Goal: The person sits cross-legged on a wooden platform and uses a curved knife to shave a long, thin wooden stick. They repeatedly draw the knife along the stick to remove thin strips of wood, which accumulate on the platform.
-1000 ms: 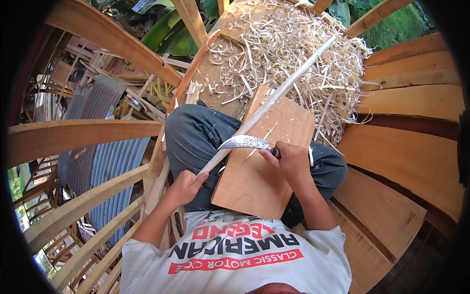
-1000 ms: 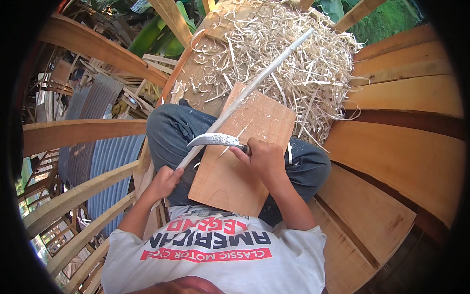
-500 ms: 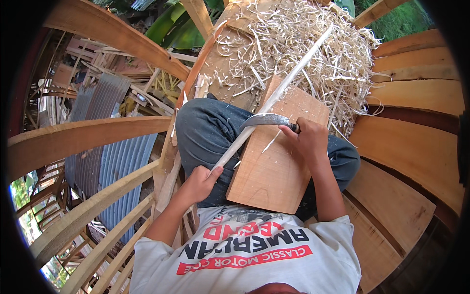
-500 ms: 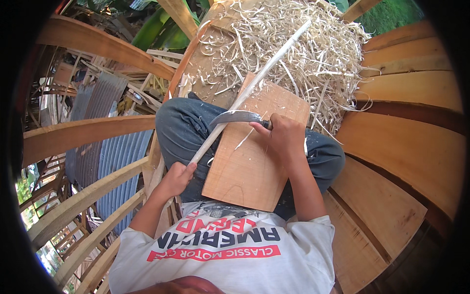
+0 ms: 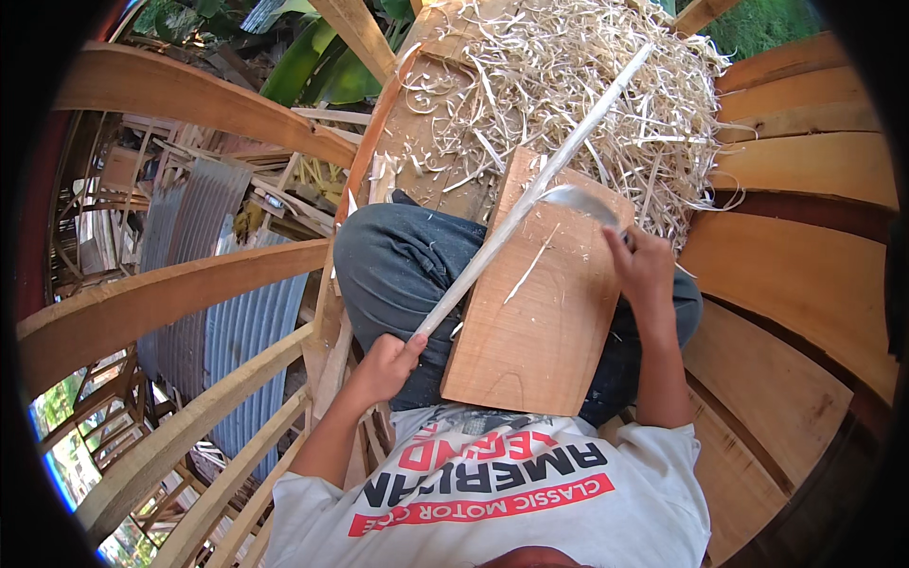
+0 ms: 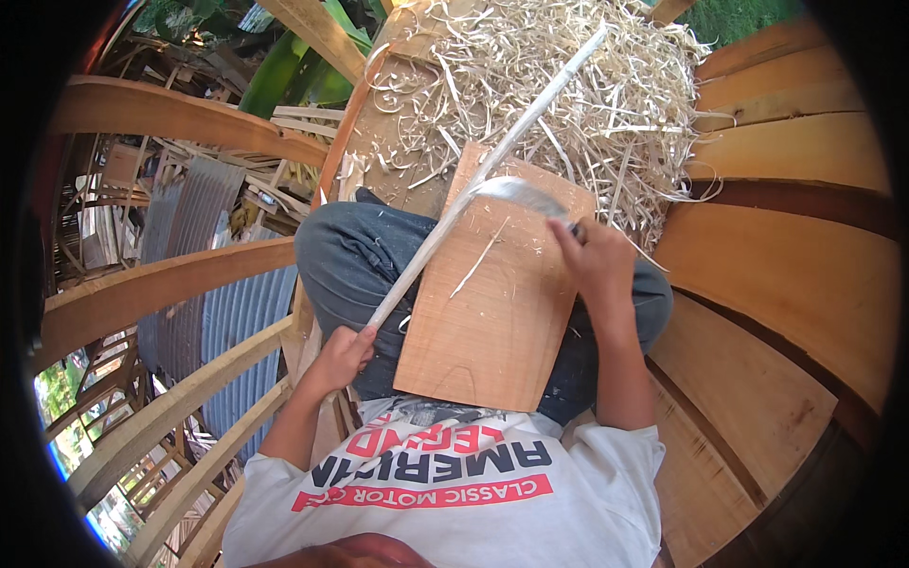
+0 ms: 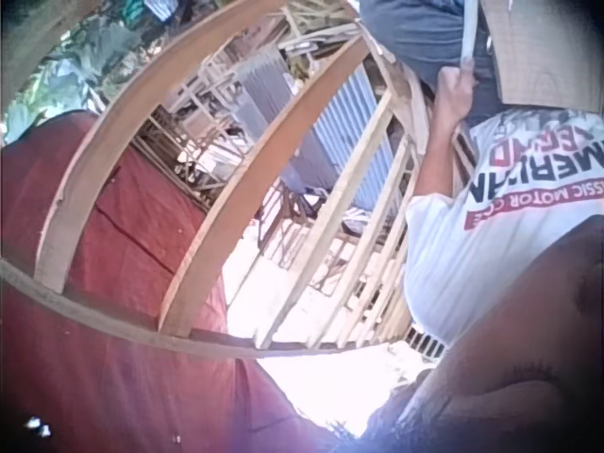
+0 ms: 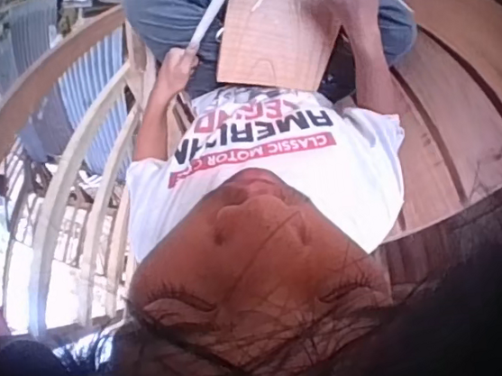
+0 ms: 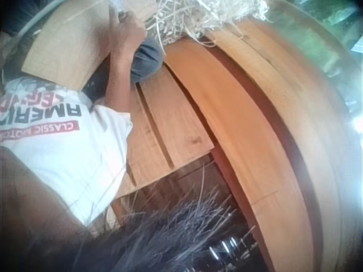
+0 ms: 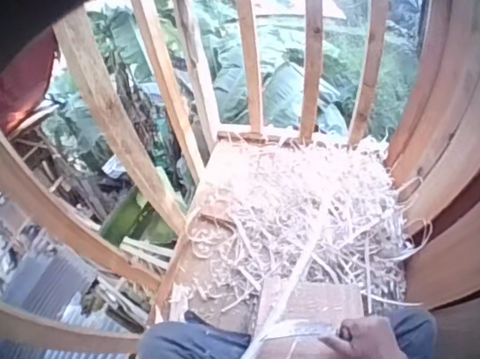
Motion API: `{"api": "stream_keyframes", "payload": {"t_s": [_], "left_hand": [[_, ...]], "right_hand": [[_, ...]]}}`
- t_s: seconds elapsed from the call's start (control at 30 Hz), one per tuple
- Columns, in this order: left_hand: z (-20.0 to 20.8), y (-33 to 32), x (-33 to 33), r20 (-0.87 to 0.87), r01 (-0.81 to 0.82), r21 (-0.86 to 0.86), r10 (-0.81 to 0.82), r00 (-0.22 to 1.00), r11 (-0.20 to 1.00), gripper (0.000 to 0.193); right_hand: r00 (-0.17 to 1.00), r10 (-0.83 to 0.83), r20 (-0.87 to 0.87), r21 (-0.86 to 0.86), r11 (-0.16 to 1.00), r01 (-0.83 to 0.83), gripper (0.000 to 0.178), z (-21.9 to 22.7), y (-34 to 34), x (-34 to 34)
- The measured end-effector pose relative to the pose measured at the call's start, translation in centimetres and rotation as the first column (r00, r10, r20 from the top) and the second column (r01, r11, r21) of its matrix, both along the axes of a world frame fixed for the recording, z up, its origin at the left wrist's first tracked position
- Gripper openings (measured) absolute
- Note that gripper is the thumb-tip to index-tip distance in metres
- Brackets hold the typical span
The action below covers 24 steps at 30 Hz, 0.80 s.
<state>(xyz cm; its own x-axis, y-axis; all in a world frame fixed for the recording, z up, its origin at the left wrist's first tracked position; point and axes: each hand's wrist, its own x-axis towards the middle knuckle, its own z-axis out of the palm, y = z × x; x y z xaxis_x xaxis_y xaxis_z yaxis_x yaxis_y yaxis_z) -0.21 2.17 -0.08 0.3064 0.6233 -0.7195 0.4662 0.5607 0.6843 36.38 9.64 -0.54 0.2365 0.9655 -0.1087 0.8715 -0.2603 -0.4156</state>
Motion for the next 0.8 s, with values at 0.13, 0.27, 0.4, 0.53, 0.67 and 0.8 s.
{"api": "stream_keyframes", "payload": {"t_s": [0.13,0.27,0.4,0.53,0.67,0.8], "left_hand": [[0.5,0.9,-0.3,0.046,0.048,-0.116,-0.043,0.998,0.992,0.063],[0.6,0.8,0.2,0.019,-0.024,-0.167,0.027,0.999,0.986,0.062],[0.9,0.9,0.4,-0.001,-0.013,-0.158,0.013,1.000,0.987,0.061],[1.4,1.3,0.7,0.013,-0.020,-0.203,0.023,1.000,0.979,0.061],[1.3,1.3,0.6,0.010,-0.030,-0.224,0.033,0.999,0.974,0.061],[1.4,1.3,0.8,0.007,-0.047,-0.227,0.050,0.999,0.973,0.062]], "right_hand": [[0.965,0.254,-0.061,-0.003,0.967,-0.255,0.057,-0.1,-2.3,-5.4],[0.959,0.283,-0.032,-0.019,0.959,-0.283,0.058,-0.4,-1.4,-6.1],[0.955,0.295,0.025,0.050,0.954,-0.296,0.057,-0.9,-0.5,-5.4],[0.963,0.260,0.075,0.065,0.962,-0.265,0.058,-1.6,0.6,-5.1],[0.957,0.276,0.083,0.110,0.952,-0.285,0.059,-2.0,1.3,-4.8],[0.974,0.212,0.074,0.074,0.973,-0.217,0.060,-2.0,2.0,-4.7]]}}
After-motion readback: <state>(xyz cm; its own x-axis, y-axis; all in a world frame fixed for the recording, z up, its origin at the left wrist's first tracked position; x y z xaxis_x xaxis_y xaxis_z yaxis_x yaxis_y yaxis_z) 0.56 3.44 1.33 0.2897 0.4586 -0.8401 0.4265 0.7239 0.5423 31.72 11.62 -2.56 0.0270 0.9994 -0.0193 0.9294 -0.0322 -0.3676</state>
